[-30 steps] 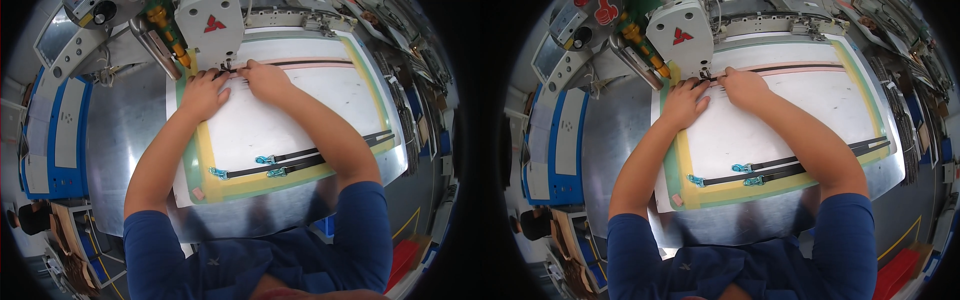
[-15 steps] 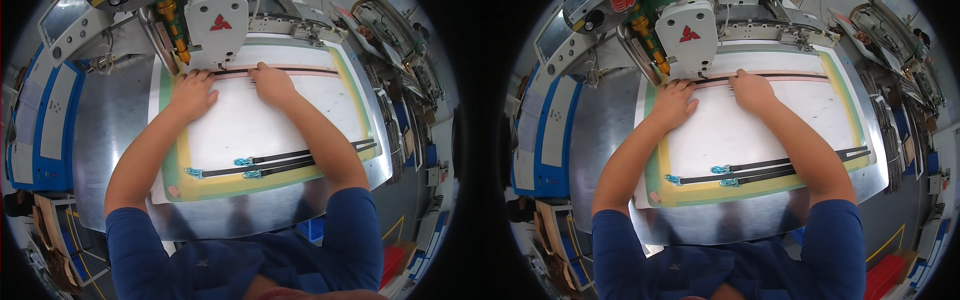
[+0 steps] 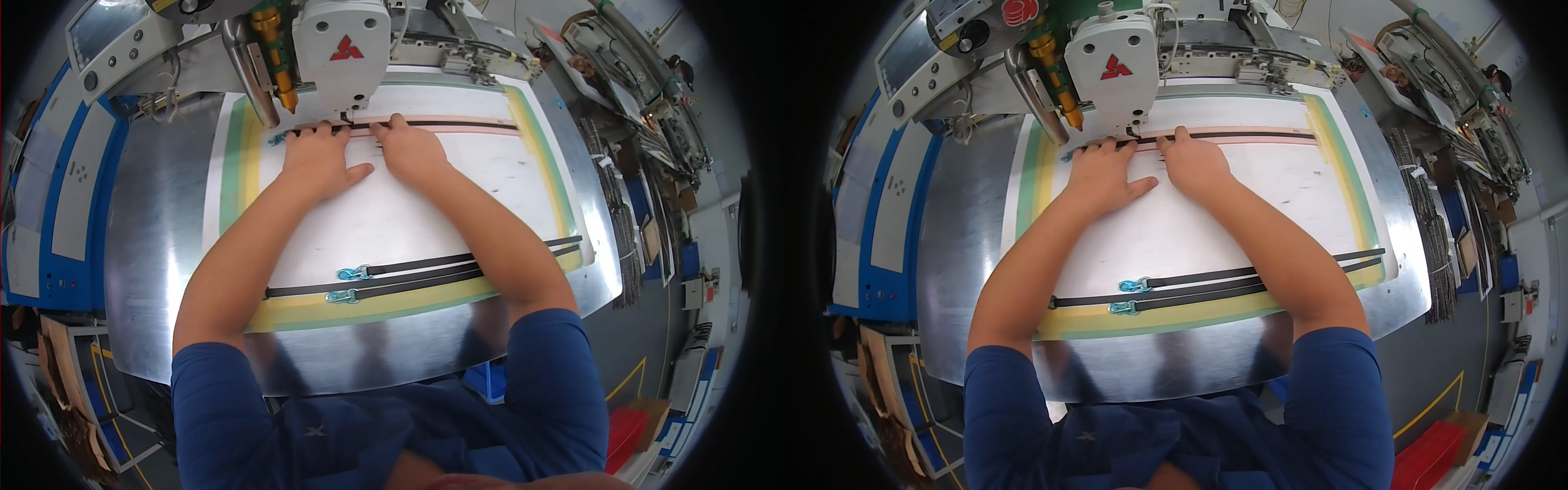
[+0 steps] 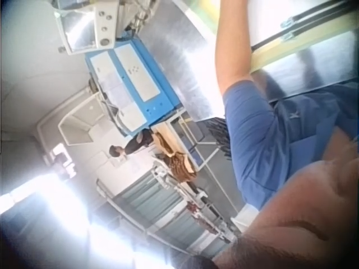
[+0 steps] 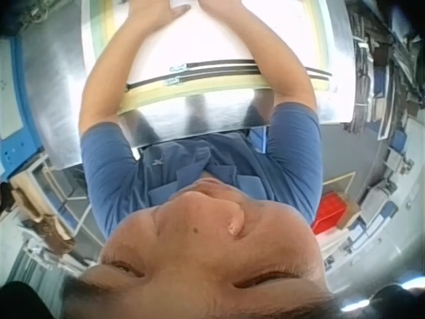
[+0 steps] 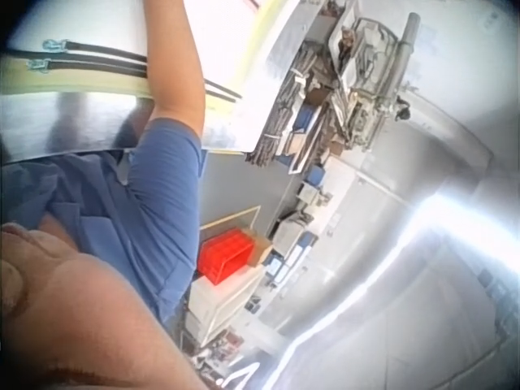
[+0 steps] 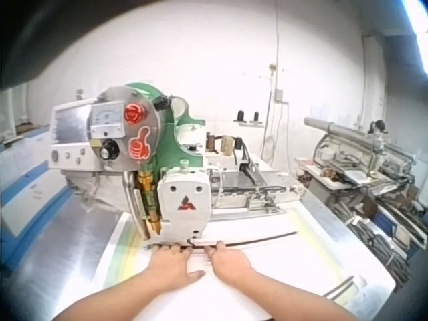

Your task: Using an industrial sewing machine to sew patterns onto leather or fabric straps positioned on a template.

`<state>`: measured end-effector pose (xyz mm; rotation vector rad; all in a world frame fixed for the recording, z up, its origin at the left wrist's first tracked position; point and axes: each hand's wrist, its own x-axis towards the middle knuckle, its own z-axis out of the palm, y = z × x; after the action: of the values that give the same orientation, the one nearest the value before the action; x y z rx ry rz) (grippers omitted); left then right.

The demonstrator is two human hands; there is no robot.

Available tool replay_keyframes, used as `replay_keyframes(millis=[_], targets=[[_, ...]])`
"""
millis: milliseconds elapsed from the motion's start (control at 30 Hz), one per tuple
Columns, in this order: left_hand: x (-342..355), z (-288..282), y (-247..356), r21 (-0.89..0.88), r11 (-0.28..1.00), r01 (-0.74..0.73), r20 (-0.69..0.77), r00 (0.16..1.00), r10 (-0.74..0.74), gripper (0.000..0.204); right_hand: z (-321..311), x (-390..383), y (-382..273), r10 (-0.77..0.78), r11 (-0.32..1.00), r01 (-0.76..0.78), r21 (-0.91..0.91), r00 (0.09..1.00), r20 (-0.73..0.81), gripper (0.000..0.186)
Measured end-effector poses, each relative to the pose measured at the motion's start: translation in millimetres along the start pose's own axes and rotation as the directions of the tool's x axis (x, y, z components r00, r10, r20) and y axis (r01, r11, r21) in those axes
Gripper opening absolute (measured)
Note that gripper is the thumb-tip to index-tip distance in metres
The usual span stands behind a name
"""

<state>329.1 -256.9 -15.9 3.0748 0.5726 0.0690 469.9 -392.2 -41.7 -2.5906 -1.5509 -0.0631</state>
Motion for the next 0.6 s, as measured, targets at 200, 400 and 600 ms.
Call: replay_keyframes(millis=[200, 400, 600], targets=[[1, 0, -1, 0.026, 0.999, 0.03, 0.031, 0.999, -0.031, 0.079, -20, -17, 38, 0.114, 0.993, -0.112, -0.032, 0.991, 0.067, 0.05], [9, 15, -7, -0.015, 1.0, 0.005, 0.031, 1.0, -0.004, 0.08, -20, -22, 60, 0.144, 0.989, -0.143, -0.024, 0.987, 0.072, 0.051], [4, 3, 11, 0.017, 0.999, 0.045, 0.009, 0.999, -0.045, 0.084, -19, -18, 53, 0.125, 0.992, -0.124, -0.009, 0.989, 0.085, 0.051]])
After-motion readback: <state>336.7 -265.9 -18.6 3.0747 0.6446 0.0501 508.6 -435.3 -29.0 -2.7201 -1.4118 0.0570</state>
